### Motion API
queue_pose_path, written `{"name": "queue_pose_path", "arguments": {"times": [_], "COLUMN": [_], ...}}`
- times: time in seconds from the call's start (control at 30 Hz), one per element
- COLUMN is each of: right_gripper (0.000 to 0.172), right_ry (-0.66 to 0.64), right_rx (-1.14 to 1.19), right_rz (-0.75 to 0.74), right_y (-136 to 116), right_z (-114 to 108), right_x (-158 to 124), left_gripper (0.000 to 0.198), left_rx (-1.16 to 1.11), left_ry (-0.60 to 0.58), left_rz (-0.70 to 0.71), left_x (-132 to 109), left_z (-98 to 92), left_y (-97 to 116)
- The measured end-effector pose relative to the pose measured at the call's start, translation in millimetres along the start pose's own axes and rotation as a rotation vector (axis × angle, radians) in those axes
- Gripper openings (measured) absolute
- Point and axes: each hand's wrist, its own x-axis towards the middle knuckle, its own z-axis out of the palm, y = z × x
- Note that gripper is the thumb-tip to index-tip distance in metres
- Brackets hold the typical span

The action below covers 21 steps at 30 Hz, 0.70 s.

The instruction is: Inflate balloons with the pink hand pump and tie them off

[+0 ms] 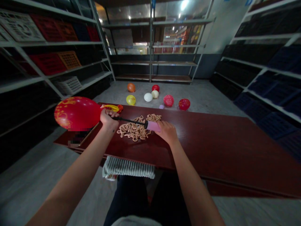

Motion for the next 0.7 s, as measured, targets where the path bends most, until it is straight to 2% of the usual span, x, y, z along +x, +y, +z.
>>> {"name": "queue_pose_path", "arguments": {"times": [0.17,0.27,0.43,0.57,0.7], "right_gripper": [0.033,0.042,0.041,0.04,0.044], "right_ry": [0.066,0.138,0.211,0.227,0.228], "right_rx": [0.047,0.114,0.18,0.217,0.257], "right_rz": [0.044,0.089,0.225,0.302,0.382], "right_y": [1,5,12,14,15], "right_z": [2,5,7,7,8], "right_x": [1,0,-2,-2,-1], "left_gripper": [0.047,0.05,0.052,0.051,0.054], "left_rx": [0.016,0.029,0.051,0.093,0.147], "left_ry": [-0.129,-0.239,-0.356,-0.415,-0.48], "left_rz": [0.039,0.112,0.138,0.077,0.006], "left_x": [-3,-18,-41,-50,-66], "left_z": [30.7,57.7,99.4,118.2,120.3], "left_y": [3,-1,-18,-51,-103]}}
